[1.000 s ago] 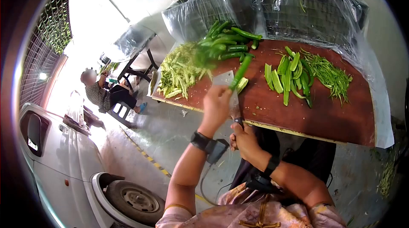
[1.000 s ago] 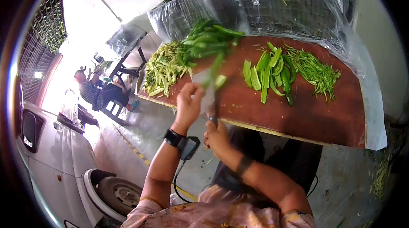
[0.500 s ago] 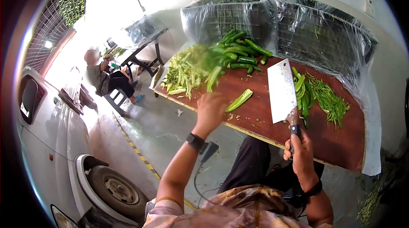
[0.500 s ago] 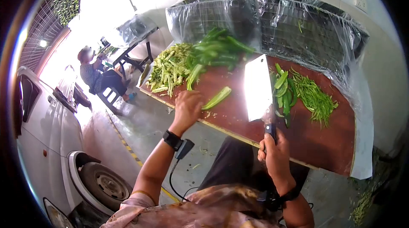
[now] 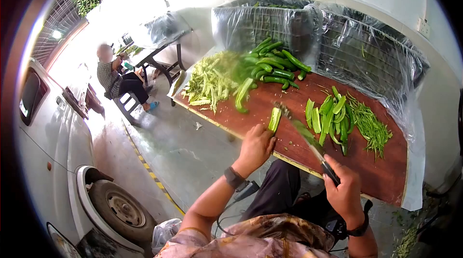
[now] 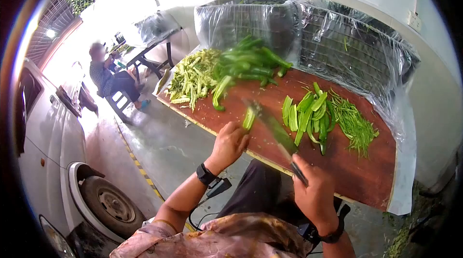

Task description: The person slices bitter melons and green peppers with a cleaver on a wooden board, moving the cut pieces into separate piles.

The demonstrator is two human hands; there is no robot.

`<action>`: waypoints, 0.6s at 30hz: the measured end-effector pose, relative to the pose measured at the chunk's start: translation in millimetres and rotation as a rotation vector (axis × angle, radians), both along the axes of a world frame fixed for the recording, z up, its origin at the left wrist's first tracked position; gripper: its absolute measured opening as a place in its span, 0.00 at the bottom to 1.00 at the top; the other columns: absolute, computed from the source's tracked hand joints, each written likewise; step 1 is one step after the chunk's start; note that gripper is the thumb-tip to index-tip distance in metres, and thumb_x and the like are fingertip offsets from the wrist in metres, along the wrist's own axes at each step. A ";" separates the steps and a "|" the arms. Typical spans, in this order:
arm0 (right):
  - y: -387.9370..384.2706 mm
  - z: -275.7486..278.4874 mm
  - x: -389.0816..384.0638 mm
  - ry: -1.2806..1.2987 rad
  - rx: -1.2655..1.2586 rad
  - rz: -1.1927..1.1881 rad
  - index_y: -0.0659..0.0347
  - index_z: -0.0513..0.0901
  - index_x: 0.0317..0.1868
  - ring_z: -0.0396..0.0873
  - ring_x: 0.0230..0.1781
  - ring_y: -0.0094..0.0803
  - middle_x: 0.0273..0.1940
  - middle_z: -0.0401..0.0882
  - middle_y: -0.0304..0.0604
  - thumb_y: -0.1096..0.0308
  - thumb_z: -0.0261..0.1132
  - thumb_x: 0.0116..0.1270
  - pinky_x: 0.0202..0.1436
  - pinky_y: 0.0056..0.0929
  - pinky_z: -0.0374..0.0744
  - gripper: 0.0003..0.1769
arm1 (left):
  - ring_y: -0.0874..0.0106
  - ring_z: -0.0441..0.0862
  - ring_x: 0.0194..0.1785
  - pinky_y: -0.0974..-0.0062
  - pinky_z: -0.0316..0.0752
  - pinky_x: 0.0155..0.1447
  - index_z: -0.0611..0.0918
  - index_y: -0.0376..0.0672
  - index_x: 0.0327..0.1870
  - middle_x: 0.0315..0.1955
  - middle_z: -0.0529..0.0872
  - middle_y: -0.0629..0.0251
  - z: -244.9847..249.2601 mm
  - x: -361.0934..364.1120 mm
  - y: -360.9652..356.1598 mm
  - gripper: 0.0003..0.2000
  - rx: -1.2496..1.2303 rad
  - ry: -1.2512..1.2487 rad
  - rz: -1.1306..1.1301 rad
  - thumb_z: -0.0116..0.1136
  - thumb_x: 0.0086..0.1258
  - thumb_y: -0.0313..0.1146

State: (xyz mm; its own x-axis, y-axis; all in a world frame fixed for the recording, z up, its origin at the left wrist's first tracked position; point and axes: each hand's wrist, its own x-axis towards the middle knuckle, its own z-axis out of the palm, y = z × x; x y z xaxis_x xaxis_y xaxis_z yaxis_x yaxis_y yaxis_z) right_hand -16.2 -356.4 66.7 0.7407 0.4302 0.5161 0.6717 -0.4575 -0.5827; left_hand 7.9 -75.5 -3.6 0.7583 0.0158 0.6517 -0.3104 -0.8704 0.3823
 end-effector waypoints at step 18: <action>22.3 43.8 -35.7 -0.313 -0.719 -0.085 0.46 0.86 0.55 0.75 0.23 0.42 0.27 0.69 0.45 0.70 0.69 0.59 0.26 0.39 0.74 0.22 | 0.62 0.76 0.46 0.64 0.69 0.51 0.84 0.44 0.38 0.39 0.80 0.66 -5.3 -18.1 -13.0 0.05 0.105 -0.042 0.108 0.63 0.63 0.31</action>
State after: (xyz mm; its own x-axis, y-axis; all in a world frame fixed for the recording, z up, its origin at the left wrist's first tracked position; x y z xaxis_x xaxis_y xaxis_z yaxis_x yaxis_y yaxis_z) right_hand -51.9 -334.1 110.6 0.6526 0.6856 0.3226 0.7012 -0.7078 0.0860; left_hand -10.1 -88.5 -8.9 0.7279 0.0255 0.6852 -0.2270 -0.9340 0.2759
